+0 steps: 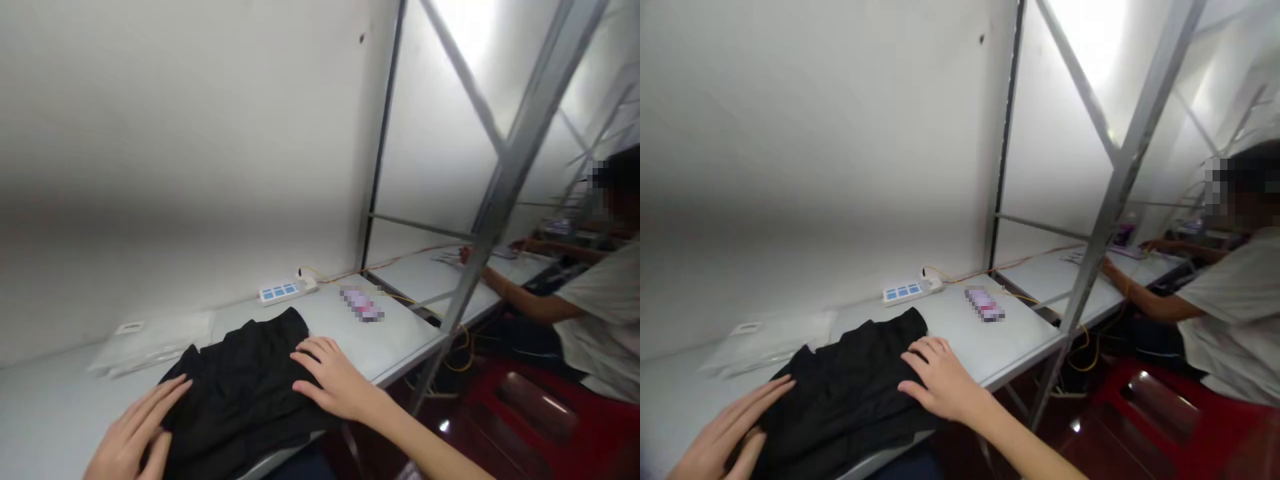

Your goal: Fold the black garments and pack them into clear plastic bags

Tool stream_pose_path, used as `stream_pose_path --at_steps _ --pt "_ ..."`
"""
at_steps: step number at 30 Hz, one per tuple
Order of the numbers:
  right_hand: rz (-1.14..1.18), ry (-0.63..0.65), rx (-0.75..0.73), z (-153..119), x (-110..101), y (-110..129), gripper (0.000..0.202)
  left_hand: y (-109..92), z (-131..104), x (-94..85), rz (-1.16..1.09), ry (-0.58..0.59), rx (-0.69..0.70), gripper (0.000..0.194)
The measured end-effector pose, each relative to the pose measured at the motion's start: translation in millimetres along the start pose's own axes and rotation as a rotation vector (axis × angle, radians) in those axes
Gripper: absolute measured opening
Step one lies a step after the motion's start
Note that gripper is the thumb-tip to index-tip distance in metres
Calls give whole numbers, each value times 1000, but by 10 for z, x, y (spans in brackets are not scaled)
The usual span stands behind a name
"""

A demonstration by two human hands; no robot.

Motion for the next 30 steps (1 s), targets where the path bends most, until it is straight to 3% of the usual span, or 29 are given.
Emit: stream_pose_path --at_steps 2,5,7,9,12,17,22,26,30 --pt "2 -27 40 195 63 95 54 -194 266 200 20 34 23 55" --pt "20 31 105 438 321 231 65 -393 540 610 91 195 -53 60" --pt "32 117 125 500 541 250 70 -398 553 830 176 313 -132 58" --pt "26 171 138 474 718 186 72 -302 436 925 280 398 -172 50" --pt "-15 183 179 345 823 5 66 -64 160 845 382 413 -133 44" --pt "-81 207 214 194 785 -172 61 168 -79 631 407 266 -53 43" --pt "-128 184 198 191 842 -164 60 51 -57 697 355 144 -84 41" --pt "-196 170 221 308 840 -64 58 -91 24 706 366 7 -174 60" --pt "-215 47 148 411 867 122 63 -236 155 652 337 27 -85 68"
Point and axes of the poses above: each hand's wrist, its own z-axis towards the middle knuckle, its own x-axis out of the palm, y = z × x, the point moved 1 cm from there along z, towards the middle knuckle, and after that the axes turned 13 degrees about -z, right-handed, at the moved point
